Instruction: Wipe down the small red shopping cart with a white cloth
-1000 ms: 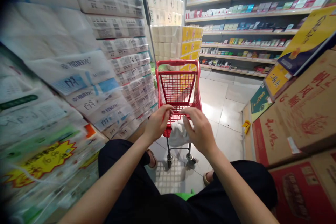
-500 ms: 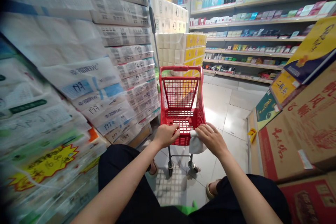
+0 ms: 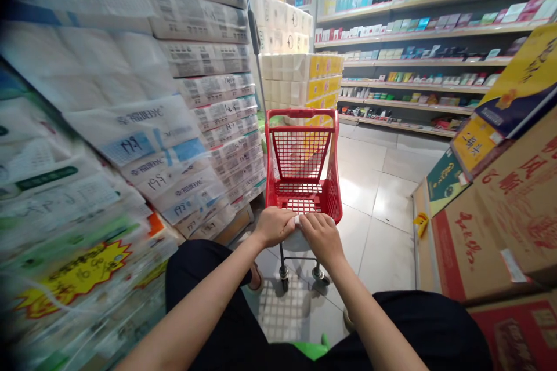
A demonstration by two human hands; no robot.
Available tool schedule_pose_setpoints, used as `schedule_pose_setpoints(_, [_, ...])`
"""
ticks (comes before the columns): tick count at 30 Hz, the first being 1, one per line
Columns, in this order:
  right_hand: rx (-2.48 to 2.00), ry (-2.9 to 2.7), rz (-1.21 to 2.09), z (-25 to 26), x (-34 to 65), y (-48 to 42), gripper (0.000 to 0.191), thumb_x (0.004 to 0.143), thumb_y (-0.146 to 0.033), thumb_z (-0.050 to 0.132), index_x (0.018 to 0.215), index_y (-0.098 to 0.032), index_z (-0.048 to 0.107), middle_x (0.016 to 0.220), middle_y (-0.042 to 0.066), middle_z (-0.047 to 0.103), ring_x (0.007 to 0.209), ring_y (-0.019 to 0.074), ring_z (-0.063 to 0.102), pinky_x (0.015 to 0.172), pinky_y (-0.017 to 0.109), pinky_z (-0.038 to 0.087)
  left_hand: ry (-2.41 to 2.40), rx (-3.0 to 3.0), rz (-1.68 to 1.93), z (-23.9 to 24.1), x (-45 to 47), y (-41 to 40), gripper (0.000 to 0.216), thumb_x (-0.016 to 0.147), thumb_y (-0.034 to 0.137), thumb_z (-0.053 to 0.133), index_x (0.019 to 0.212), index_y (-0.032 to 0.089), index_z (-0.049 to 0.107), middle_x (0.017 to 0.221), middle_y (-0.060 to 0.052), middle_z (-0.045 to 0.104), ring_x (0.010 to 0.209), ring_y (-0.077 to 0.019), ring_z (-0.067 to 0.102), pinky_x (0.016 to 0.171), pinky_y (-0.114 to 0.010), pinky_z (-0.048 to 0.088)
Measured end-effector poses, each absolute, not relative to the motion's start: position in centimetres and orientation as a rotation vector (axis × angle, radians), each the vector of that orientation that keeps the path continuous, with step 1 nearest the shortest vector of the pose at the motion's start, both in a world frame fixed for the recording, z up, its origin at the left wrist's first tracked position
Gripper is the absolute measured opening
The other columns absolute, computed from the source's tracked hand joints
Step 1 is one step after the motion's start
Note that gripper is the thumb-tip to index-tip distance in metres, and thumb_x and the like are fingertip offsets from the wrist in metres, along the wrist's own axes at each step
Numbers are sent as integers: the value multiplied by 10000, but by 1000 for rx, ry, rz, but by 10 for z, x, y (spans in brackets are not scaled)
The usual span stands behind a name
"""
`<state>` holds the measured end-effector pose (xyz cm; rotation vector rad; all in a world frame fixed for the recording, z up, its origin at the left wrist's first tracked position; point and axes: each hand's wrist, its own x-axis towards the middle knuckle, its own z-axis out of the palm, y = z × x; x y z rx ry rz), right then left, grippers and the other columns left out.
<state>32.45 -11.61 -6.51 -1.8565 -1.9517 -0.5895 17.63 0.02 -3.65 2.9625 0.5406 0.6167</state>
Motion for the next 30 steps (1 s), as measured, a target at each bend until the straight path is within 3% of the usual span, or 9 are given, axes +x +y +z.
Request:
schedule_pose_setpoints(4, [-1713,-2176,-571,-61,378,-135,337,978,-234,433,1294,-230,552,1216,64,649,1154,213,557,1063,407,366,498,3005,589,-37,166,5,259,922,278,419,776,219,624,840,-2,719,748,-157,626,671,-292,371])
schedule_pose_setpoints(9, [-1653,-2241,-444,-48,433,-153,449,997,-236,384,1437,-318,417,1474,-1,470,1406,200,366,1188,476,256,455,3075,575,-41,155,13,235,887,284,453,698,217,576,762,14,691,700,-151,603,628,-289,340])
schedule_pose_setpoints(12, [-1703,-2063,-314,-42,446,-137,449,1006,-288,357,1451,-330,395,1481,-13,459,1409,195,363,1187,485,273,427,3087,583,-42,151,16,242,890,290,450,689,215,560,757,25,682,686,-143,593,614,-288,326])
schedule_pose_setpoints(21, [-1701,-1498,39,-41,436,-69,368,975,-381,371,1269,-306,580,1453,8,488,1347,239,445,1136,525,356,505,3076,608,-42,147,18,252,890,278,432,681,209,553,758,15,691,693,-151,596,639,-293,329])
schedule_pose_setpoints(24, [-1683,-1484,-28,-52,404,-81,345,974,-351,367,1205,-272,610,1486,10,445,1420,241,331,1178,532,278,590,3050,636,-44,146,19,246,889,266,432,694,209,570,773,7,704,697,-156,604,667,-301,343])
schedule_pose_setpoints(27, [-1710,-1529,-138,-64,362,-108,340,983,-306,344,1191,-263,609,1437,5,493,1465,220,227,1191,508,261,636,3029,641,-45,146,19,233,883,268,441,710,210,587,764,3,707,694,-161,608,678,-305,350])
schedule_pose_setpoints(30, [-1785,-1542,-241,-69,325,-133,369,990,-266,340,1287,-278,558,1378,10,547,1450,213,266,1201,517,216,640,3010,647,-44,148,16,217,874,264,455,714,210,591,750,6,704,682,-158,606,679,-305,353])
